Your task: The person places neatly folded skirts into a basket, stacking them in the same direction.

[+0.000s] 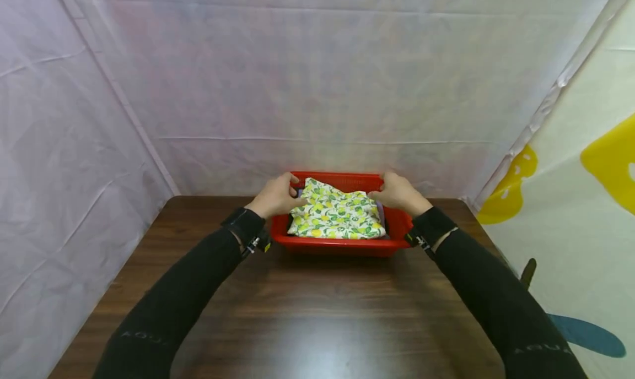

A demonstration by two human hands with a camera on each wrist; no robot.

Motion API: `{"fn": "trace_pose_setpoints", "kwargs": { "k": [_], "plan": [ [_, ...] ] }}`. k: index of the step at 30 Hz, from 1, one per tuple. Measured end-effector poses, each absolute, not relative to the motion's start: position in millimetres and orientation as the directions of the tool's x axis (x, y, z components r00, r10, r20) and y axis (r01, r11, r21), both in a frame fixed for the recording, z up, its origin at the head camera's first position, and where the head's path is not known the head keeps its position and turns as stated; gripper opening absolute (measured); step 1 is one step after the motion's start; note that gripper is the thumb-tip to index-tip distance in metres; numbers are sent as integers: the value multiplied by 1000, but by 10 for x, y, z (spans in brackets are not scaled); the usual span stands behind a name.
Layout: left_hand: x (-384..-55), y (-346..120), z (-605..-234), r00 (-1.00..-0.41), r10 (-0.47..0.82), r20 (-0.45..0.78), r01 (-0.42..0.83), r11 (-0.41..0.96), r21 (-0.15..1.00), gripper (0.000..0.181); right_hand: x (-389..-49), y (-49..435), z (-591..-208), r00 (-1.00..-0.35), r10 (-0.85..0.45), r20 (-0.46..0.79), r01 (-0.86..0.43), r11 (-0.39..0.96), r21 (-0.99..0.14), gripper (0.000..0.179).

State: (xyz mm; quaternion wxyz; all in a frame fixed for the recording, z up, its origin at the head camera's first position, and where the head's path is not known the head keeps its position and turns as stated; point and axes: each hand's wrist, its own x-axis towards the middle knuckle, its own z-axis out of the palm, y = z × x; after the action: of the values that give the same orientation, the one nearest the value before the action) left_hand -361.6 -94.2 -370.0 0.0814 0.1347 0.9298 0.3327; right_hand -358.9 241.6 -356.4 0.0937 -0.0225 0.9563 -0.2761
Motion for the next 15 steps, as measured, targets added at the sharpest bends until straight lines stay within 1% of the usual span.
{"fn": "trace_pose_setpoints", "kwargs": {
  "k": [1, 3, 7, 11, 15],
  "plan": [
    [-3609, -963, -3695, -953, 301, -42, 210, 752, 624, 72, -3576, 2436, -3564, -985, -91, -147, -1, 855, -518, 78],
    [-3599, -1007, -3683, -954, 299, -8, 234, 764, 602, 69, -3552, 2478, -3574, -988, -104, -116, -27, 848, -529, 73],
    [-3590, -1107, -3695, -951, 309, 30, 264, 756, 600, 63, -3497, 2547, -3615, -986, -159, -45, -110, 835, -539, 65],
    [-3558, -1202, -3739, -942, 329, 63, 302, 751, 587, 56, -3428, 2613, -3687, -974, -224, 45, -213, 821, -530, 59],
    [-3506, -1290, -3779, -934, 344, 99, 336, 746, 575, 50, -3338, 2683, -3769, -958, -265, 113, -285, 810, -513, 55]
  ]
}}
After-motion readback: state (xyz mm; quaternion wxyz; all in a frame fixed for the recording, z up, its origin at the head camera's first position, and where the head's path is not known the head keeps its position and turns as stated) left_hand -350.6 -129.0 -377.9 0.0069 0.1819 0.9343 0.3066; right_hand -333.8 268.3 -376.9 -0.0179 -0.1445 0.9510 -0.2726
